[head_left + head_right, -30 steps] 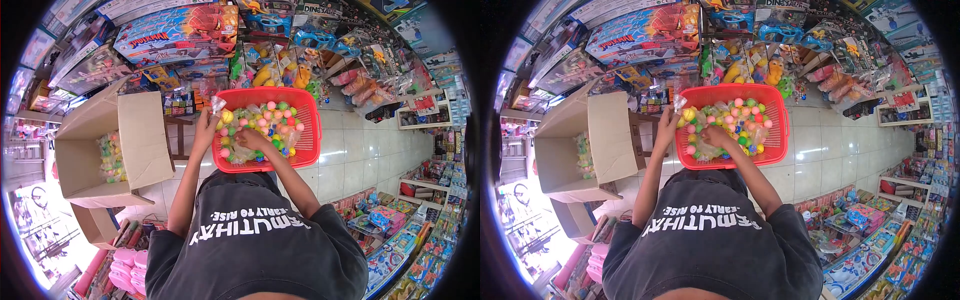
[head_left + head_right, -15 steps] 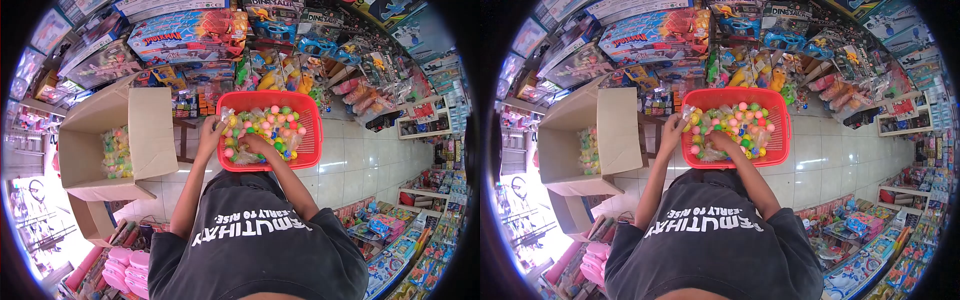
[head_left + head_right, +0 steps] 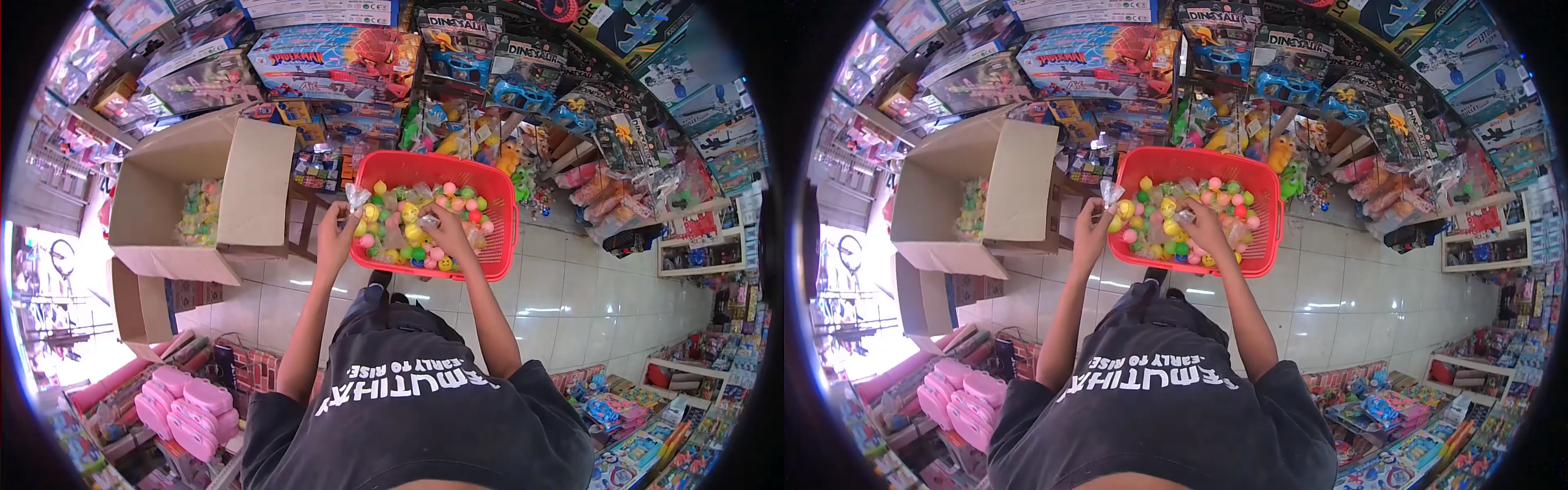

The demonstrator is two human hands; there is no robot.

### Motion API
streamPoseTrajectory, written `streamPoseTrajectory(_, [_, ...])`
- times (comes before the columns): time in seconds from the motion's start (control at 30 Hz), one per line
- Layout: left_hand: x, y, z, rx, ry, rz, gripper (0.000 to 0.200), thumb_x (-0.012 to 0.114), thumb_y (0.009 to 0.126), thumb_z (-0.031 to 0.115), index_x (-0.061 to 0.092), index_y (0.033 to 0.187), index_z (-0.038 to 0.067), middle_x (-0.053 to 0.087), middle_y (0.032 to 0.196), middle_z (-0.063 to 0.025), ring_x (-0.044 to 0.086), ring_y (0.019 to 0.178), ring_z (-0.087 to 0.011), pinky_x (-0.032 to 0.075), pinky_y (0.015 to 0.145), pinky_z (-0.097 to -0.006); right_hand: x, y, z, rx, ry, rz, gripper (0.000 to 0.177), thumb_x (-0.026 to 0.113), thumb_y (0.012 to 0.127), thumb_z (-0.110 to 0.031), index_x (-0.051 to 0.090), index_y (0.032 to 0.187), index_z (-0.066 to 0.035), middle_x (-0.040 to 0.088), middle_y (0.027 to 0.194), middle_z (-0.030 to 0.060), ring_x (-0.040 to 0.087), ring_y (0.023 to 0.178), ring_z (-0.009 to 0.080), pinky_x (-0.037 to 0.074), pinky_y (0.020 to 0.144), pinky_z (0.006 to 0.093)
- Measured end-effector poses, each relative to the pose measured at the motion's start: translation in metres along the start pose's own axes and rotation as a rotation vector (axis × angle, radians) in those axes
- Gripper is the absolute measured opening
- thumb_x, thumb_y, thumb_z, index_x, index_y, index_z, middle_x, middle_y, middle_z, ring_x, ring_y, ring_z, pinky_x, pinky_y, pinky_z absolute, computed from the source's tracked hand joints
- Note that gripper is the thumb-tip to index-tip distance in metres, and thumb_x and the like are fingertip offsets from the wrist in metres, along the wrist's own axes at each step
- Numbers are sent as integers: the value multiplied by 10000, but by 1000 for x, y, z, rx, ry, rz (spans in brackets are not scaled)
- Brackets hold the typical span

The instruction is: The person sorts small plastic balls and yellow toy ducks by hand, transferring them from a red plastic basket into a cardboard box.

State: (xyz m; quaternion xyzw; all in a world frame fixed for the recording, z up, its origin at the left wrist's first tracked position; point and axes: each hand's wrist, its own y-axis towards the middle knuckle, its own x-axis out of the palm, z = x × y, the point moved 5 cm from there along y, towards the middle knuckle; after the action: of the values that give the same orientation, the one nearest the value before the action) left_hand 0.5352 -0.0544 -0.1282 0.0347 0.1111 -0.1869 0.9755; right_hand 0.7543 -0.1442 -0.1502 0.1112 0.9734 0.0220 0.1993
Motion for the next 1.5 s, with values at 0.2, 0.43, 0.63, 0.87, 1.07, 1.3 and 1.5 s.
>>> streamPoseTrajectory(0.2, [-1, -50, 17, 54, -84, 176, 161, 605, 844, 120, 501, 855, -2, 520, 733, -35, 457, 698, -72, 409, 626, -233, 3, -23, -30, 53, 169, -128, 159, 597, 757, -4, 539, 904, -22, 579, 843, 34, 551, 782, 107, 433, 702, 253])
streamPoseTrajectory(0.43, [-23, -89, 44, 62, -36, 234, 174, 600, 834, 132, 483, 811, 5, 473, 720, -11, 433, 683, -75, 383, 596, -225, 41, -29, -82, 58, 494, -230, 97, 537, 805, -27, 530, 902, -26, 527, 907, 9, 506, 850, 79, 425, 745, 222])
streamPoseTrajectory(0.63, [-72, -107, 66, 25, -238, 334, 167, 597, 827, 132, 487, 816, 8, 482, 736, -3, 458, 723, -67, 396, 680, -233, 77, -15, -139, 5, 487, -409, 100, 532, 780, -65, 535, 877, -42, 504, 871, -8, 487, 836, 86, 410, 743, 225])
streamPoseTrajectory(0.87, [-173, -127, 75, 89, -174, 400, 196, 618, 825, 164, 491, 818, 16, 475, 732, 16, 453, 678, -29, 378, 580, -191, 161, -1, -203, -144, 486, -584, 180, 595, 725, -153, 532, 856, -47, 499, 846, -13, 481, 813, 79, 377, 728, 213])
streamPoseTrajectory(1.07, [-271, -136, 56, 85, -224, 436, 204, 632, 817, 166, 496, 833, 15, 472, 730, 28, 443, 660, -13, 363, 552, -180, 256, 6, -246, -177, 634, -624, 294, 675, 693, -61, 488, 919, -64, 480, 872, -20, 480, 852, 60, 408, 759, 220])
streamPoseTrajectory(1.3, [-363, -169, 30, 53, -215, 519, 196, 625, 825, 159, 508, 863, 6, 476, 784, 14, 448, 693, -34, 399, 579, -182, 359, 8, -292, -64, 556, -713, 336, 727, 684, 10, 455, 858, -83, 450, 855, -37, 471, 836, 48, 403, 754, 197])
streamPoseTrajectory(1.5, [-422, -185, 9, 46, -202, 576, 158, 616, 830, 112, 514, 880, 3, 510, 824, 7, 454, 735, -33, 397, 629, -180, 420, 17, -313, -64, 502, -827, 288, 716, 725, -18, 463, 852, -70, 484, 847, -28, 480, 831, 40, 408, 742, 199])
